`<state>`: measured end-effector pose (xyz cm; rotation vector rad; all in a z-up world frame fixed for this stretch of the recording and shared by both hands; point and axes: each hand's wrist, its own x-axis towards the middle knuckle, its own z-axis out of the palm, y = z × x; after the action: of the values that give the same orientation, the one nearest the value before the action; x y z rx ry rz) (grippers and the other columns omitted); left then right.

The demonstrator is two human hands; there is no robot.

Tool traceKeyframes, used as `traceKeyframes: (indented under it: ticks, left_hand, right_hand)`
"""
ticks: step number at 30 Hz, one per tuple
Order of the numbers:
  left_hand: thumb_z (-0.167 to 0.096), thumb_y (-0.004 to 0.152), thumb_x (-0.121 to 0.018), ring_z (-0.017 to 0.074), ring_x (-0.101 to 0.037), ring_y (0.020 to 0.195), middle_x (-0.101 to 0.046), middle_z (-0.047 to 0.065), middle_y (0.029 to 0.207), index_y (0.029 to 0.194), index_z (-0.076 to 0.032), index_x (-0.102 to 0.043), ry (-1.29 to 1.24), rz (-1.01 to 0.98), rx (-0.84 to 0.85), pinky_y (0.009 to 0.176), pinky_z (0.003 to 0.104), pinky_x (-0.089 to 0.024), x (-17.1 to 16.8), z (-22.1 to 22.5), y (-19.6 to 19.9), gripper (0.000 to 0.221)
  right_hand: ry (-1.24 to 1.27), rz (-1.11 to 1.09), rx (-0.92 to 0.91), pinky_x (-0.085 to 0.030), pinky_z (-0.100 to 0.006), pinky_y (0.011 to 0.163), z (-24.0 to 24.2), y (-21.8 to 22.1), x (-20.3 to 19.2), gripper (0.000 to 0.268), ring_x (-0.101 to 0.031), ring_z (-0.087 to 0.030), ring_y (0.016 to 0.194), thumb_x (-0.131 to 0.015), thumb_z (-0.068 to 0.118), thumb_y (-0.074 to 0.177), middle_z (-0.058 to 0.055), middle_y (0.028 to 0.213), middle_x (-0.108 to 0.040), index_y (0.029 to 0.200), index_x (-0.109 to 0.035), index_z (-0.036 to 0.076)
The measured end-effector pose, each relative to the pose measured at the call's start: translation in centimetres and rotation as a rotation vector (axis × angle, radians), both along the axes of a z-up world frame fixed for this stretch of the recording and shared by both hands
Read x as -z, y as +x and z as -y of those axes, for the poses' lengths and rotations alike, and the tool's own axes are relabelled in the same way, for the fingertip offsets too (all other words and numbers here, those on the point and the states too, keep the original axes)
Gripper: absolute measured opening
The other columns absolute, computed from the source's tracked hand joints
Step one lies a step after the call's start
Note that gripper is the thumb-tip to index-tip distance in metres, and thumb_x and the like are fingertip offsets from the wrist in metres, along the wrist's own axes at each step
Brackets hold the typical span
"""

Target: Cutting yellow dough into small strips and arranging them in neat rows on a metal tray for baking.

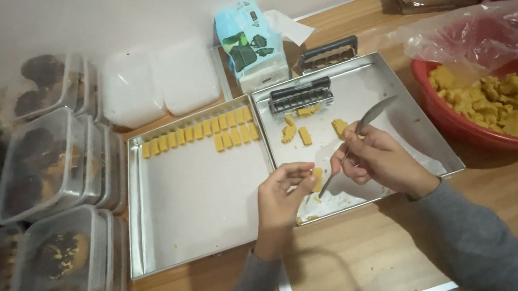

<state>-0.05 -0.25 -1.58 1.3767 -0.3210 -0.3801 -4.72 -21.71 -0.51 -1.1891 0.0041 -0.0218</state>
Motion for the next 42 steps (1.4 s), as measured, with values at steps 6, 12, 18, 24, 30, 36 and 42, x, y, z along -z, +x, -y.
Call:
traceKeyframes:
  ticks: [6, 12, 18, 24, 30, 36, 42]
  left_hand:
    - [-0.009, 0.084, -0.082, 0.0157, -0.070, 0.087, -0.072, 0.012, 0.094, 0.109, -0.002, -0.077, 0.070, 0.029, 0.056, 0.075, 0.029, -0.063, -3.2, -0.4, -1.1, 0.026]
    - [-0.006, 0.084, -0.081, 0.0171, -0.072, 0.090, -0.071, 0.011, 0.096, 0.107, -0.004, -0.078, 0.117, 0.149, 0.070, 0.077, 0.029, -0.063, -2.8, 0.0, -1.4, 0.024]
    - [-0.005, 0.085, -0.079, 0.0173, -0.071, 0.087, -0.070, 0.010, 0.094, 0.107, -0.003, -0.078, 0.132, 0.249, 0.085, 0.075, 0.029, -0.064, -2.8, 0.0, -1.5, 0.022]
    - [-0.003, 0.086, -0.078, 0.0197, -0.072, 0.088, -0.070, 0.012, 0.094, 0.109, -0.001, -0.078, 0.080, 0.239, 0.079, 0.076, 0.033, -0.065, -3.0, -0.1, -1.4, 0.023]
    - [-0.008, 0.085, -0.082, 0.0181, -0.071, 0.088, -0.069, 0.011, 0.095, 0.108, 0.001, -0.077, 0.029, 0.144, 0.095, 0.075, 0.030, -0.065, -2.9, -0.1, -1.2, 0.026]
    - [-0.007, 0.085, -0.081, 0.0180, -0.072, 0.090, -0.069, 0.011, 0.096, 0.108, 0.000, -0.077, 0.045, 0.147, 0.091, 0.076, 0.030, -0.064, -2.5, -0.2, -0.9, 0.025]
    - [-0.005, 0.084, -0.083, 0.0175, -0.073, 0.089, -0.070, 0.011, 0.094, 0.108, 0.000, -0.077, 0.029, 0.186, 0.056, 0.074, 0.027, -0.064, -0.4, 0.0, 0.1, 0.026]
  right_hand:
    - [-0.054, -0.003, 0.024, -0.033, -0.022, 0.035, -0.2, -0.3, -0.9, 0.032, -0.038, -0.009, 0.042, -0.038, 0.033, 0.112, -0.023, 0.080, -0.062, 0.102, -0.047, 0.003]
    - [-0.026, -0.033, -0.011, -0.033, -0.024, 0.033, 0.6, -0.5, 0.7, 0.035, -0.039, -0.010, 0.043, -0.036, 0.036, 0.112, -0.020, 0.084, -0.058, 0.098, -0.047, 0.006]
    - [-0.148, -0.026, -0.010, -0.022, -0.022, 0.031, -0.8, -1.1, -3.7, 0.058, -0.027, -0.007, 0.033, -0.032, 0.040, 0.114, -0.013, 0.056, -0.053, 0.095, -0.057, -0.008]
    - [-0.192, -0.040, 0.055, -0.023, -0.020, 0.028, 0.7, -1.2, -2.1, 0.049, -0.030, -0.006, 0.028, -0.038, 0.033, 0.112, -0.030, 0.070, -0.071, 0.089, -0.059, -0.005]
    - [-0.077, 0.031, 0.000, -0.029, -0.023, 0.034, 1.6, -0.2, -0.1, 0.036, -0.037, -0.011, 0.039, -0.040, 0.030, 0.112, -0.017, 0.073, -0.054, 0.095, -0.051, 0.001]
    - [-0.033, 0.018, -0.091, -0.036, -0.024, 0.036, 1.5, -0.4, -0.6, 0.018, -0.046, -0.015, 0.047, -0.043, 0.020, 0.109, -0.018, 0.085, -0.054, 0.105, -0.046, 0.003]
    - [-0.042, 0.031, 0.118, -0.033, -0.023, 0.034, 0.6, 0.7, 0.6, 0.007, -0.044, -0.015, 0.043, -0.052, 0.009, 0.105, -0.019, 0.077, -0.060, 0.109, -0.046, 0.005]
